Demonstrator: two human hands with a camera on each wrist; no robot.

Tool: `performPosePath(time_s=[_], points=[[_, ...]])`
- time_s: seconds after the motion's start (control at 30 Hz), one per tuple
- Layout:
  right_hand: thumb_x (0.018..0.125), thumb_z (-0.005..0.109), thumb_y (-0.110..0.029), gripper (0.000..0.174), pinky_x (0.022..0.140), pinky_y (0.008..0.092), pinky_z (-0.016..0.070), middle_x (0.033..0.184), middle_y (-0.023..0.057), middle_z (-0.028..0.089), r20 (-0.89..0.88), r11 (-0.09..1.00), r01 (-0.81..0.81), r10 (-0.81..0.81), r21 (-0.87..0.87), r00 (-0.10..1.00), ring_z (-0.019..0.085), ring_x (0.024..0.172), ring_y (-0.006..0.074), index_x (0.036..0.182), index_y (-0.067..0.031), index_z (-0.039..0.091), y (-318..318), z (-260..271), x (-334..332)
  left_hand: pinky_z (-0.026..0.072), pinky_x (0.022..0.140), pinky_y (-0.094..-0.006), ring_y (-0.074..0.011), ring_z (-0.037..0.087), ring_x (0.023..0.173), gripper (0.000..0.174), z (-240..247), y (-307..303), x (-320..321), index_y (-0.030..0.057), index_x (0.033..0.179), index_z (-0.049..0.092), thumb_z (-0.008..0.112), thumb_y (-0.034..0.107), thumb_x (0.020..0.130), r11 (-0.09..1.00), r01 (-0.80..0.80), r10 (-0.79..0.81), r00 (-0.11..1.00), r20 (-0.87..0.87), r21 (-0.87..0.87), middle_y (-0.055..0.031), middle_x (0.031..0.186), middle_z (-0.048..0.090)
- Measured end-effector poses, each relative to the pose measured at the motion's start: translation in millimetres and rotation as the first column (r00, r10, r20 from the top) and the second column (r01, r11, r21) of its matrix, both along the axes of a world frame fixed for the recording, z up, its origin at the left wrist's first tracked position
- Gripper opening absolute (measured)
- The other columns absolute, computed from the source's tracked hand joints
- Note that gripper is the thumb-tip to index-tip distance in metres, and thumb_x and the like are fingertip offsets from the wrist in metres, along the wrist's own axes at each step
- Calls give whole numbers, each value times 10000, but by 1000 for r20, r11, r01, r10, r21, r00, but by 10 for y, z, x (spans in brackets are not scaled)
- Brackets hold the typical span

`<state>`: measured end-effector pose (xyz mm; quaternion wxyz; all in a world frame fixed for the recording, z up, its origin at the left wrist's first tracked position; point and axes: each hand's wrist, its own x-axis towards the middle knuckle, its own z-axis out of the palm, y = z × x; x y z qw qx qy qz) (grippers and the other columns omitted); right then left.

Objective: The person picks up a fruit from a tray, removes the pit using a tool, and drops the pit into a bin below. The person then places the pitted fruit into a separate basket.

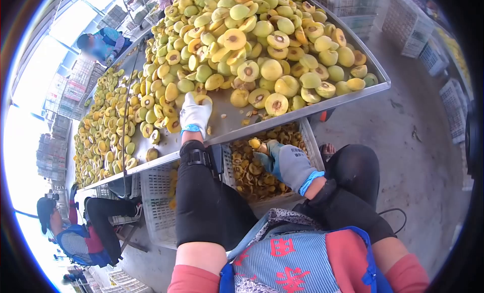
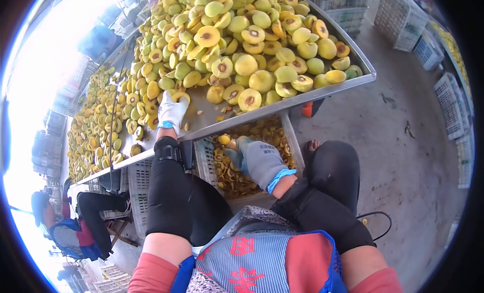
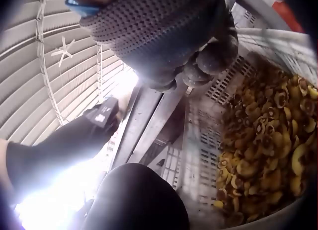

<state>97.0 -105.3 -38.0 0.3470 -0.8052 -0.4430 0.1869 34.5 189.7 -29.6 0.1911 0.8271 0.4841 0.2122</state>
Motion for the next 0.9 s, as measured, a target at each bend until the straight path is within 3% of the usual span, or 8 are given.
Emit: performPosePath(time_s=[0.17, 0.3, 0.33, 0.53, 0.6, 0.7, 0.83, 0.9], points=[[960, 620, -378, 328, 646, 514, 487, 771, 233, 665, -187, 975, 39, 3, 218, 982, 645, 760, 454, 969, -50, 622, 31, -55, 0, 535, 831, -308, -197, 668, 910, 441, -111, -201, -102, 26, 1207, 613, 747, 125, 799, 923, 322, -216, 887, 408, -212, -112, 1030, 689], [977, 606, -339, 295, 618, 480, 490, 771, 243, 660, -334, 860, 29, 166, 509, 928, 635, 765, 464, 1000, -46, 629, 67, 22, -132, 529, 826, -267, -139, 638, 918, 378, 429, -1055, -268, -10, 1206, 613, 713, 100, 859, 807, 422, 28, 670, 742, -412, -70, 1028, 662], [1030, 558, -263, 285, 706, 310, 492, 910, 63, 691, -380, 887, -13, 212, 462, 900, 605, 795, 136, 1086, 1, 650, 52, 48, -137, 535, 794, -268, -136, 641, 904, 377, 381, -1179, -309, 8, 1220, 597, 697, 136, 879, 790, 472, 42, 596, 802, -392, -62, 1014, 657], [1060, 504, -270, 324, 702, 223, 459, 914, -43, 637, -662, 836, 139, 306, 531, 684, 507, 836, 34, 1104, 22, 640, 70, -147, -349, 558, 846, -331, -243, 650, 1024, 260, 137, -1659, -418, 7, 1214, 524, 587, 92, 976, 777, 560, 23, 431, 902, -288, -147, 1151, 607], [1058, 511, -264, 320, 704, 233, 464, 904, -28, 641, -648, 828, 133, 314, 544, 694, 508, 827, 46, 1103, 27, 636, 47, -156, -345, 562, 863, -341, -267, 647, 1072, 246, 123, -1792, -397, -1, 1212, 530, 581, 48, 976, 875, 482, -264, 563, 783, -51, -164, 1221, 600], [1047, 526, -316, 352, 693, 325, 483, 863, 116, 673, -570, 847, 137, 217, 513, 792, 552, 759, 145, 1069, 17, 635, 45, -192, -306, 554, 912, -386, -290, 630, 1129, 257, 373, -1848, -409, -4, 1249, 544, 542, 104, 1016, 498, 675, 540, 249, 804, -544, -165, 1305, 583], [1032, 530, -388, 408, 691, 414, 498, 843, 251, 673, -505, 922, 126, 83, 366, 859, 630, 724, 329, 1034, 7, 631, -44, -25, -182, 525, 956, -429, -278, 605, 1173, 393, 301, -1935, -448, 26, 1305, 556, 432, 315, 1068, 776, 570, -19, 449, 893, -270, -133, 1330, 593], [1025, 528, -420, 436, 696, 430, 500, 843, 261, 668, -455, 902, 128, 82, 411, 887, 641, 762, 390, 1030, 5, 630, -69, 21, -226, 522, 954, -438, -266, 607, 1170, 472, 283, -1902, -436, 39, 1323, 556, 381, 402, 1076, 667, 576, 264, 409, 874, -471, -119, 1324, 604]])
